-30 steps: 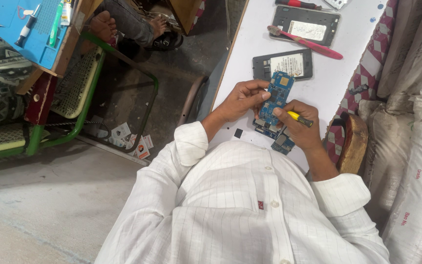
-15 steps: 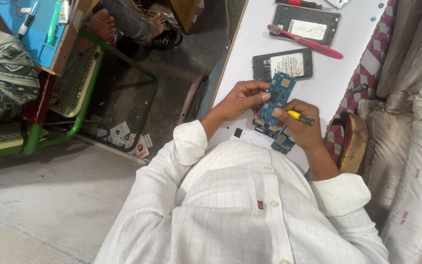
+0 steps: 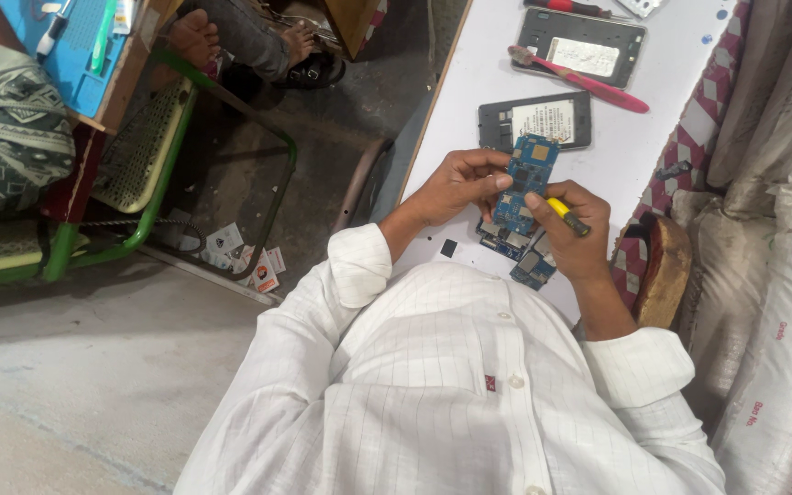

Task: The person sits at a repair workbench holding a disassembled phone motherboard in one hand and uses a yellow-handled screwdriver with the other hand to work on small components on the board, repositioning the board and continuing screwdriver work on different points throughout the episode.

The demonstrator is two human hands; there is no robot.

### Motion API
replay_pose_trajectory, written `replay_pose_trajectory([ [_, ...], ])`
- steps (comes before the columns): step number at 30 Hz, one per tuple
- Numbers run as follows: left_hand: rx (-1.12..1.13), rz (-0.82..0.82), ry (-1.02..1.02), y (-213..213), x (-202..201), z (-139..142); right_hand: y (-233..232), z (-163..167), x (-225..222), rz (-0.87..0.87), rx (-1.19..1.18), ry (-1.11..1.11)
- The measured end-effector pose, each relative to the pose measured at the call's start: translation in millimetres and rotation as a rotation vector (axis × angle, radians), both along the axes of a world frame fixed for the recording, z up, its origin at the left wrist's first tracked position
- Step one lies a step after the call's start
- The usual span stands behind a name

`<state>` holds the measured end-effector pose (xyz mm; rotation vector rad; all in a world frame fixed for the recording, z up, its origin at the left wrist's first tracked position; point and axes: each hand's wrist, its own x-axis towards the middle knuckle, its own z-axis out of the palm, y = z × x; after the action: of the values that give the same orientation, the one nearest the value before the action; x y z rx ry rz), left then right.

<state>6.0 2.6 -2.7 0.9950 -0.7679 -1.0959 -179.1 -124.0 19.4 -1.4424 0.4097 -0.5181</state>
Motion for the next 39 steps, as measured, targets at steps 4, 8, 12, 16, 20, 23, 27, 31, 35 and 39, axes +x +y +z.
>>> replay_pose_trajectory([
  [4,-0.001,0.012,0.023,-1.7,-1.1,1.6,-1.7,-1.4,-1.2,-0.009,0.012,-0.015],
  [8,0.03,0.038,0.025,-3.3,-1.7,2.0,-4.3,-4.0,-1.6,-0.004,0.012,-0.033],
  [12,0.005,0.042,0.005,-4.4,-1.5,0.7,-6.0,-5.7,-2.4,-0.004,0.013,-0.028],
  [16,0.006,0.039,0.0,-4.1,-1.8,-0.3,-6.1,-6.9,-2.3,0.002,0.02,-0.036],
  [20,0.005,0.036,0.009,-3.8,-1.8,0.2,-5.7,-8.0,-1.9,0.017,0.063,-0.055],
  [23,0.001,0.04,0.03,-3.4,-2.3,0.3,-5.7,-8.4,-2.8,0.024,0.061,-0.046],
  [27,0.013,0.064,0.046,-3.8,-2.8,-0.4,-5.2,-7.7,-1.9,0.031,0.072,-0.039],
  [31,-0.001,0.073,0.052,-3.9,-3.0,-0.7,-3.3,-4.3,-0.5,0.021,0.062,-0.021],
  [35,-0.007,0.069,0.036,-2.9,-2.1,-0.2,-1.3,-0.2,0.5,0.017,0.06,-0.018],
  [39,0.01,0.064,0.028,-2.4,-1.7,0.5,-0.8,1.1,0.5,0.019,0.05,-0.008],
])
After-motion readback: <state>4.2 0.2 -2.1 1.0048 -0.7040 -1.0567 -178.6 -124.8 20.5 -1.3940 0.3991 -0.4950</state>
